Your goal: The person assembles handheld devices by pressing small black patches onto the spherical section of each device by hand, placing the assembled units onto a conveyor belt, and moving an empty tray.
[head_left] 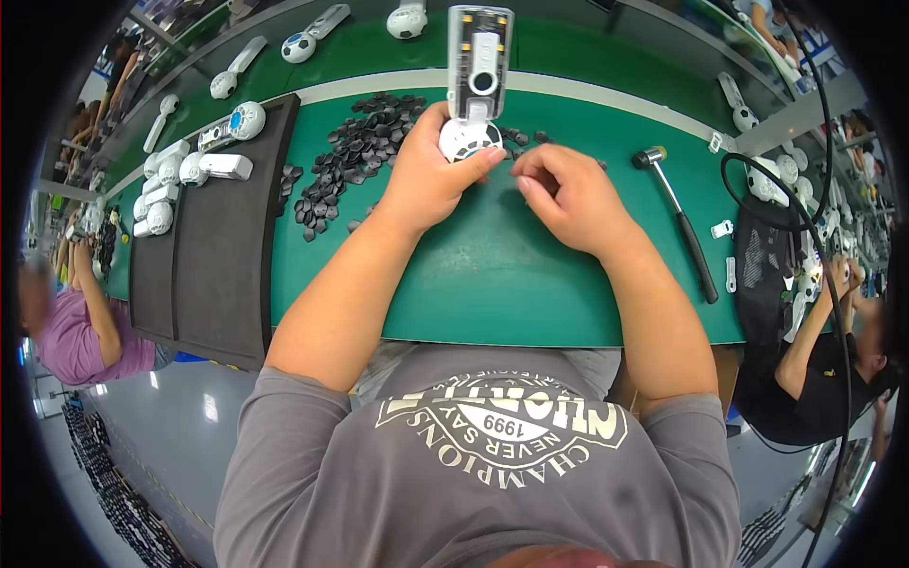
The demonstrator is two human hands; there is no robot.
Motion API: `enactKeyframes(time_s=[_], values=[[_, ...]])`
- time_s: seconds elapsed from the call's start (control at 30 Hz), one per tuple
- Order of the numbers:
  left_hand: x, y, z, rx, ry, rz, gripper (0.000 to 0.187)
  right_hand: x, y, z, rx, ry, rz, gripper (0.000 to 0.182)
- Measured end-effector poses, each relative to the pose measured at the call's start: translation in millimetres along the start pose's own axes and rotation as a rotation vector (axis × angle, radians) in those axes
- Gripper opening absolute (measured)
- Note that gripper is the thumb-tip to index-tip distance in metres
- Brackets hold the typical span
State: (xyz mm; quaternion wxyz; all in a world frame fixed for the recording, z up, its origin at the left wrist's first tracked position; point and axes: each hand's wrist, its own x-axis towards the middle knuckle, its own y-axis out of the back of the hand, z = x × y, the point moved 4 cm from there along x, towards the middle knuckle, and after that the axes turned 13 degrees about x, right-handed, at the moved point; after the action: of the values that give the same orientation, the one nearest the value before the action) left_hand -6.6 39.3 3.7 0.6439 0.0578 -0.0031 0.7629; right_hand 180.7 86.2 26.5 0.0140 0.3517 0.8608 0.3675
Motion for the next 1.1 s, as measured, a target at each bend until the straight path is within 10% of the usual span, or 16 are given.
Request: enactKeyframes(time_s=[0.1,0.37,0.63,1.1], values=[[-0.8,11.1,2.2,0.170,-0.020,0.017,0.061,-1.2,-11.7,-11.1,0.595,-0.046,-0.021,0.011],[-3.2,5.1,8.1,0.234,-0.053,-0.028,0.052,-6.6,-3.8,-23.8,0.982,-0.085,-0.041,0.018],[-4.3,2.9,9.1,0.286,-0.057,-0.059,0.053,-1.3,-10.2,-28.3,0.039,0.105,-0.132,0.016],[-2.1,8.7,5.2,0.164,0.002,-0.009,0.055,-2.7,-10.4,-26.4,0.313,0.064,-0.078,0.018]])
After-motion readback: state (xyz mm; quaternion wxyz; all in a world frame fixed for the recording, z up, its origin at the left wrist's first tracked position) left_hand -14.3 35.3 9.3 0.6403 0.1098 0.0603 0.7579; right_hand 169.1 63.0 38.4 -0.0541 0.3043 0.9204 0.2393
